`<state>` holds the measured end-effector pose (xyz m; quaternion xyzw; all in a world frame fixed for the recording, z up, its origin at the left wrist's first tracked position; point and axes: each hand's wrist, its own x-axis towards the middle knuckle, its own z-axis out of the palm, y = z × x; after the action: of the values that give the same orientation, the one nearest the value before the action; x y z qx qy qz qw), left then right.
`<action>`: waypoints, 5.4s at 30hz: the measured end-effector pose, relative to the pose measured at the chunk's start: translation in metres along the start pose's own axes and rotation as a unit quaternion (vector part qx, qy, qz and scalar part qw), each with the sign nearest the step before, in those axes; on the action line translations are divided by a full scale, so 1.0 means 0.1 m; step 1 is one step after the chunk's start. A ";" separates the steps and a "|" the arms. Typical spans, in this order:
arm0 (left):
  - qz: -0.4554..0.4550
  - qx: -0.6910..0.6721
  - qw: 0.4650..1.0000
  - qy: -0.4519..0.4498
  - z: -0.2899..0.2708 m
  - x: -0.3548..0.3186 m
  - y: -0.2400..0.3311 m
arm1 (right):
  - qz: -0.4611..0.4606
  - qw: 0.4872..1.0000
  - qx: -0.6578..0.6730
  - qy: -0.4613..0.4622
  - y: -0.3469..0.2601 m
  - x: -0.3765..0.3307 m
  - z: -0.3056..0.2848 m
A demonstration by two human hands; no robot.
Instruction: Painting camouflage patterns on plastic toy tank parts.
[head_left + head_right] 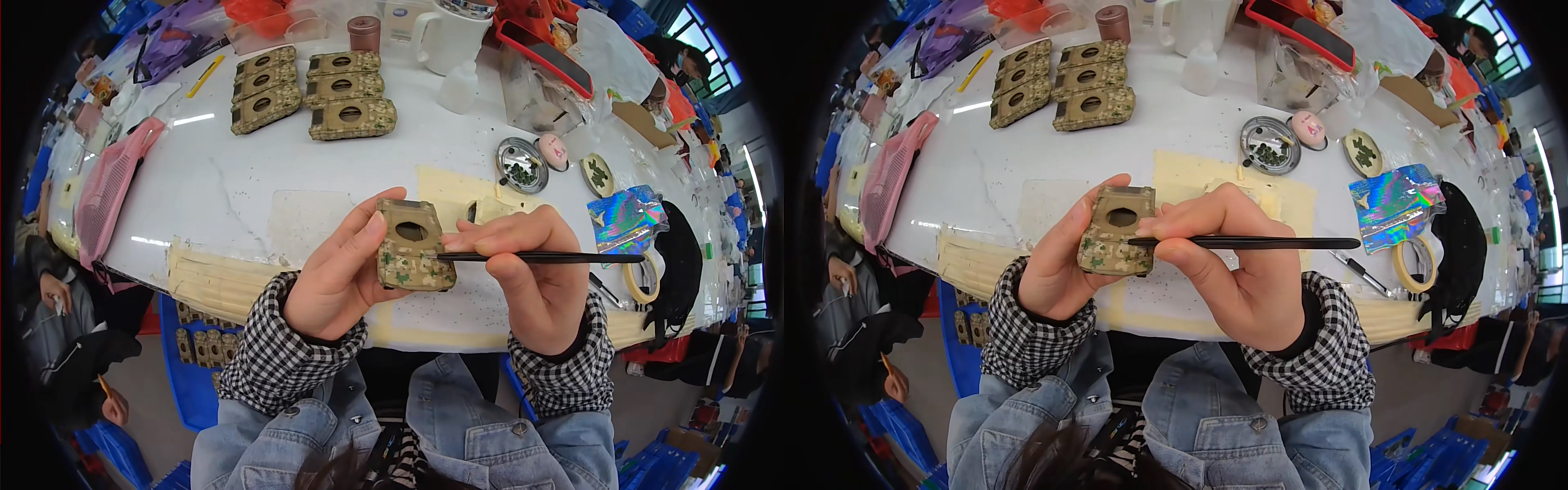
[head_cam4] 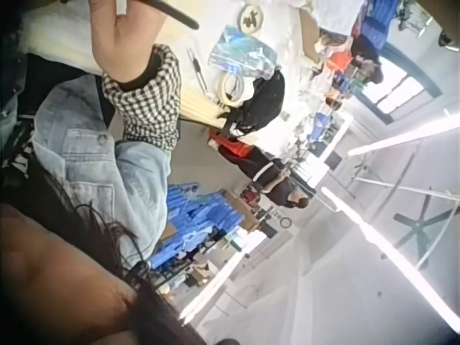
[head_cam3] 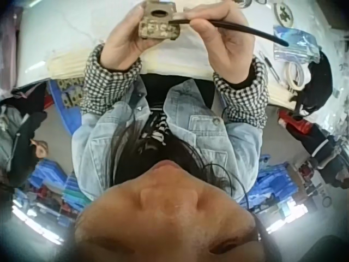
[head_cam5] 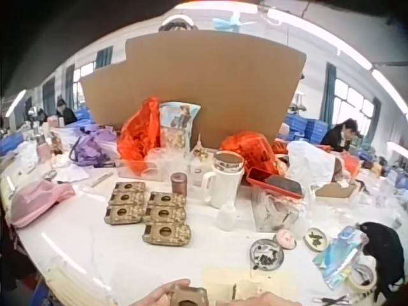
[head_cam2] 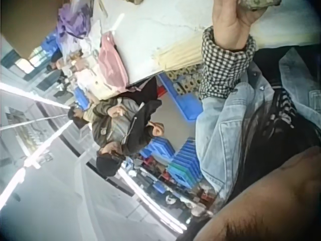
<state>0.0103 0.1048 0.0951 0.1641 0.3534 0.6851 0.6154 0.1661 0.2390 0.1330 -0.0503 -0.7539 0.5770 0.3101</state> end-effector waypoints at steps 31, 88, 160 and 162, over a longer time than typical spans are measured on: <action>-0.003 -0.004 1.000 -0.024 -0.04 0.01 -0.01 | 0.003 1.000 -0.027 -0.009 0.04 -0.01 -0.01; 0.007 -0.002 1.000 -0.022 -0.02 0.02 -0.02 | 0.001 0.999 -0.033 -0.023 0.04 -0.01 -0.05; 0.002 0.006 1.000 -0.006 -0.02 0.03 -0.03 | 0.017 0.999 -0.036 0.036 -0.01 -0.03 0.03; 0.002 0.005 1.000 -0.005 -0.02 0.03 -0.03 | 0.022 0.995 0.074 0.059 0.01 -0.05 0.05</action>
<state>0.0107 0.1073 0.0913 0.1713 0.3532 0.6838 0.6151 0.1672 0.2334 0.1290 -0.0775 -0.6882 0.6338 0.3445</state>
